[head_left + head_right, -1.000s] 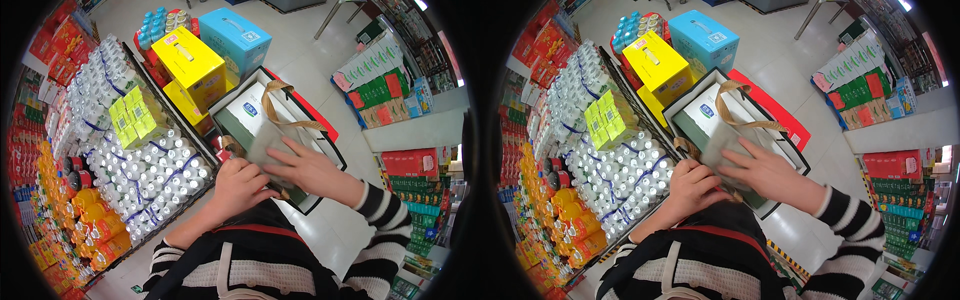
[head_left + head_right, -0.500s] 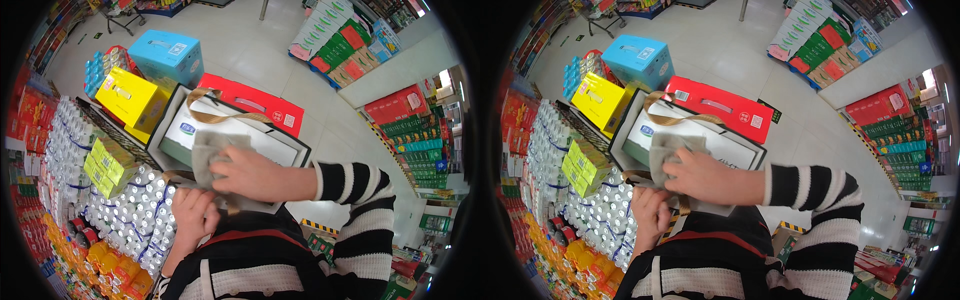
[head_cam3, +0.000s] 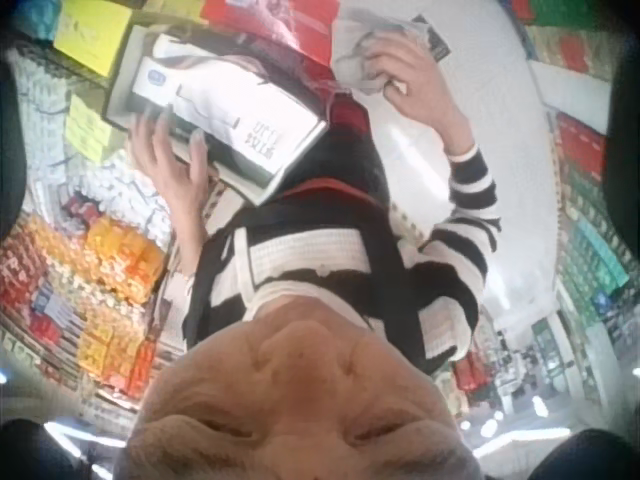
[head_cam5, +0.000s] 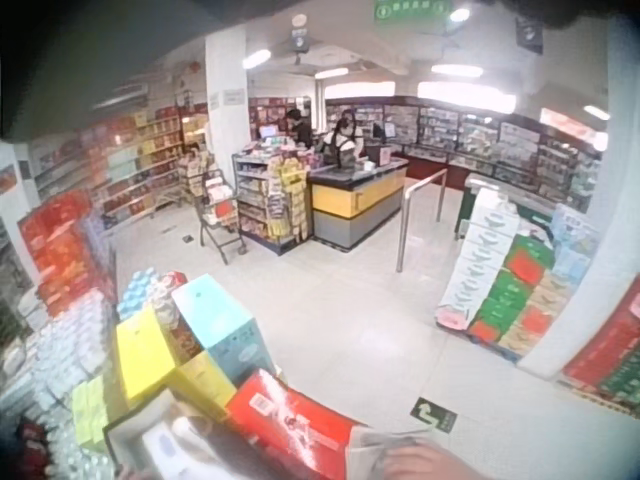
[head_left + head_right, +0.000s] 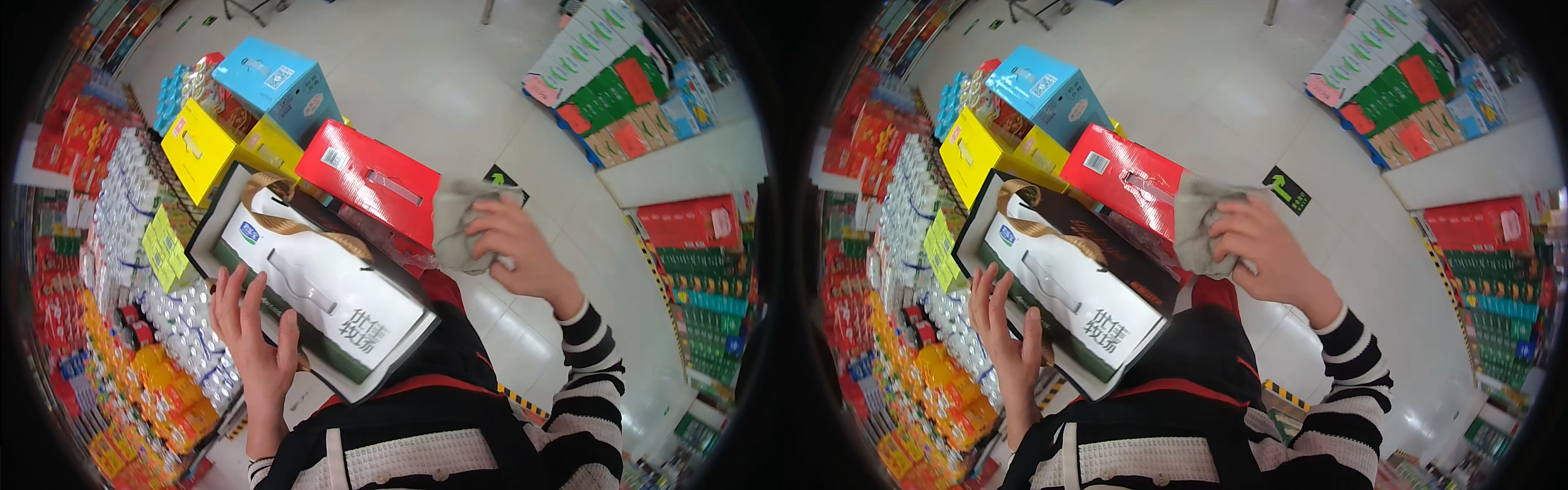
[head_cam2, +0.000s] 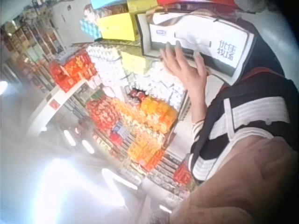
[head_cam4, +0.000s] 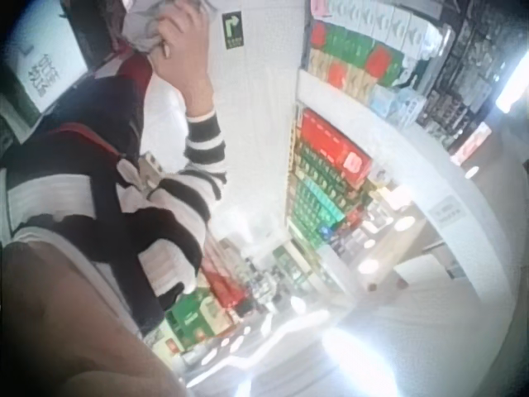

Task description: The person wipes the surfaces of multiple gift boxes and product packages with a cloth in a supermarket aisle. They handle red, green, blue, and white boxes, wiping each one and placing them back on the display.

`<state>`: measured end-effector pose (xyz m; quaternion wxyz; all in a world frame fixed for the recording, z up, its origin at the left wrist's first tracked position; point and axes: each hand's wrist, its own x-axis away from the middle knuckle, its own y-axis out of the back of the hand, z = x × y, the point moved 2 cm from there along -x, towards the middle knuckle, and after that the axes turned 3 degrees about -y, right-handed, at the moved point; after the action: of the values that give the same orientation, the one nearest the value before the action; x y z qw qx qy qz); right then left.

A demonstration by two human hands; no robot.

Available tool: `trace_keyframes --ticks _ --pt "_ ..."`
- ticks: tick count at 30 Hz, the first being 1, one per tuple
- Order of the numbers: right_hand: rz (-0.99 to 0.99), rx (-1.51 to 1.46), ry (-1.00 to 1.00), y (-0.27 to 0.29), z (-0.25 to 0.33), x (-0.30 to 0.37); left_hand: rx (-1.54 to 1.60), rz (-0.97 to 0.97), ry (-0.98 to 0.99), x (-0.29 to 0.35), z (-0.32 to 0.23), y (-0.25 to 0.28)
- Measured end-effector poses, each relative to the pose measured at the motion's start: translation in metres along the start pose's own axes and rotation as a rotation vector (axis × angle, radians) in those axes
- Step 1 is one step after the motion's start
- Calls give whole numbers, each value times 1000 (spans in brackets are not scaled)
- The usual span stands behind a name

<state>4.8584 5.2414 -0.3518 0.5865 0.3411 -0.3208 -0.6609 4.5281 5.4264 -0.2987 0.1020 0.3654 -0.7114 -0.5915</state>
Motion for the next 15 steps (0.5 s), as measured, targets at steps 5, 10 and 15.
trace_keyframes --ticks 5,10,15 --pt "375 155 -2 -87 -76 22 -77 246 130 -12 -32 -17" --pt "239 114 297 -115 -99 -31 -50 252 180 -20 -36 -40" --pt "96 252 454 -162 -95 -158 -51 173 188 -16 -33 -49"
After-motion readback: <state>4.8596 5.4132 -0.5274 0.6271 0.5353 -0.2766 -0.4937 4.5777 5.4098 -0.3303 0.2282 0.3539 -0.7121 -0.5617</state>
